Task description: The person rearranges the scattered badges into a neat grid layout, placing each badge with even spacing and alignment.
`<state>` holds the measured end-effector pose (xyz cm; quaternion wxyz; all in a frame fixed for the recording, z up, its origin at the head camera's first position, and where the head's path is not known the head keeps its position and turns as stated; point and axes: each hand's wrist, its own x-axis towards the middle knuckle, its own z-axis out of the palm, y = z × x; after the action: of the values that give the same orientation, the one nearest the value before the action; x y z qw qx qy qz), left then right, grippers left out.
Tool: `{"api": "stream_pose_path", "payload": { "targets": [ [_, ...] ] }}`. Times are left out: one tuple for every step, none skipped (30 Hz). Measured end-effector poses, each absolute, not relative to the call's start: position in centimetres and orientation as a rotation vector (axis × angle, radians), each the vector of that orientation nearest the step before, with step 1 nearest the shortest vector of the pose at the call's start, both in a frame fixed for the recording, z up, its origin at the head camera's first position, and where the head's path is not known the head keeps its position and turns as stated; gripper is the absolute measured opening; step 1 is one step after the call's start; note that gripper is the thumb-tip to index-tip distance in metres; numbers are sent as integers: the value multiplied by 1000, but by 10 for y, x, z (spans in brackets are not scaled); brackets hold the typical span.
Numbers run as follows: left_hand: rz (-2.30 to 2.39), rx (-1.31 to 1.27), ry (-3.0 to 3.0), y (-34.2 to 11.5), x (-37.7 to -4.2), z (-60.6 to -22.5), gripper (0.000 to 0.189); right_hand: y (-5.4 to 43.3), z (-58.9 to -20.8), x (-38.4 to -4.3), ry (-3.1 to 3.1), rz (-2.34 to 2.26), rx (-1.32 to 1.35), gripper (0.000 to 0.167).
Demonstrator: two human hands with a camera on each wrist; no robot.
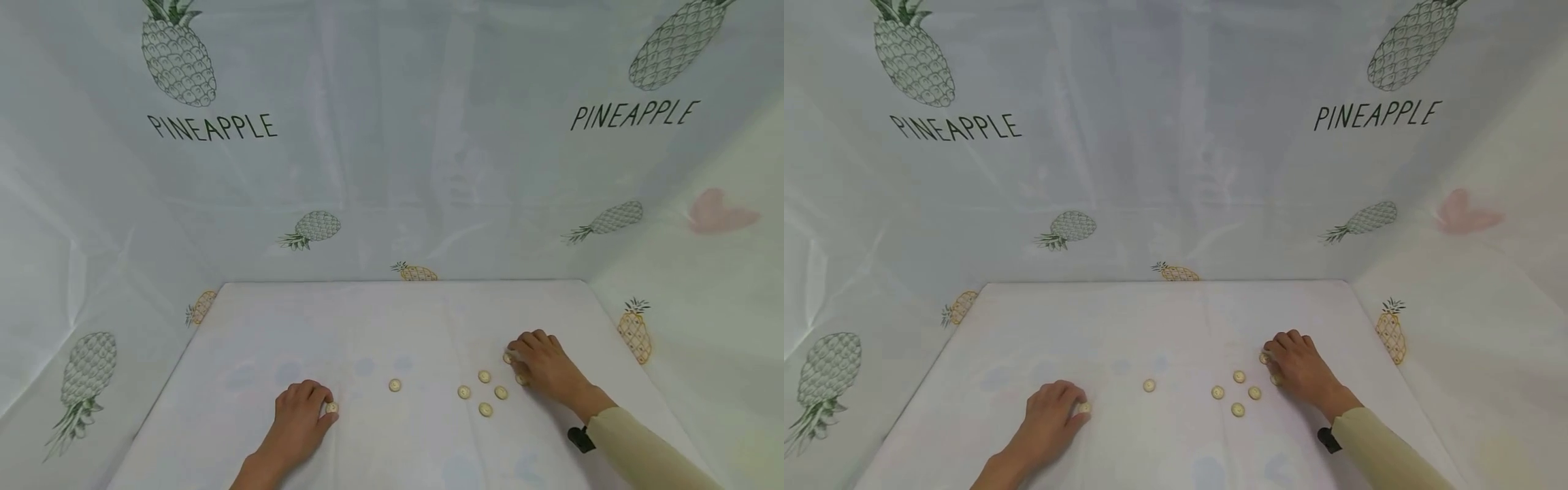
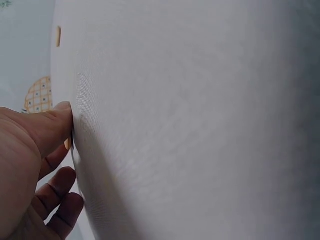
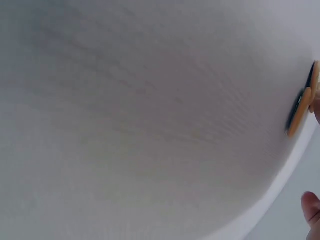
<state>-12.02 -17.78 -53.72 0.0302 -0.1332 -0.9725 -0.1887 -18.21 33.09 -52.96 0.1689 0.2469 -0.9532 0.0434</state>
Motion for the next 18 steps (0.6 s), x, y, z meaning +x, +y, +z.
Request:
{"api": "stream_pose_path", "payload": {
  "targets": [
    [-585, -406, -3003, -178, -120, -536, 23, 331, -529, -184, -2716, 120, 715, 31],
    [-589, -404, -3007, -178, -120, -536, 23, 331, -529, -185, -2727, 119, 722, 30],
    [-595, -403, -3010, -178, -120, -535, 22, 331, -529, -186, -2737, 120, 726, 29],
    [-597, -405, -3014, -178, -120, -534, 22, 330, -530, -186, -2748, 118, 725, 28],
    [-603, -406, -3015, -177, -121, -534, 22, 331, -531, -187, -2756, 120, 723, 27],
    [-605, -406, -3016, -177, -121, -534, 22, 331, -532, -187, -2762, 122, 719, 26],
    [-605, -405, -3016, -177, -121, -533, 22, 330, -532, -188, -2764, 126, 715, 24],
    [-603, -403, -3015, -177, -121, -533, 22, 330, -533, -188, -2763, 128, 714, 24],
    [-603, -400, -3016, -177, -121, -533, 22, 330, -533, -189, -2759, 128, 714, 23],
    [-603, -398, -3016, -177, -121, -533, 23, 330, -534, -189, -2751, 123, 714, 23],
    [-602, -397, -3015, -178, -121, -533, 23, 330, -534, -190, -2743, 122, 715, 23],
    [-599, -400, -3013, -178, -121, -533, 24, 330, -534, -190, -2734, 118, 715, 24],
    [-597, -402, -3010, -178, -121, -532, 24, 330, -534, -190, -2725, 109, 718, 24],
    [-595, -406, -3006, -179, -121, -532, 24, 330, -534, -190, -2719, 100, 720, 25],
    [-595, -410, -3003, -179, -122, -532, 24, 330, -534, -191, -2714, 96, 721, 25],
    [-596, -410, -3001, -179, -122, -532, 24, 330, -534, -191, -2711, 87, 723, 25],
    [-595, -410, -3001, -180, -122, -532, 25, 331, -534, -192, -2711, 81, 726, 25],
    [-596, -411, -3001, -180, -122, -532, 25, 331, -534, -192, -2712, 75, 728, 25]
  ]
}}
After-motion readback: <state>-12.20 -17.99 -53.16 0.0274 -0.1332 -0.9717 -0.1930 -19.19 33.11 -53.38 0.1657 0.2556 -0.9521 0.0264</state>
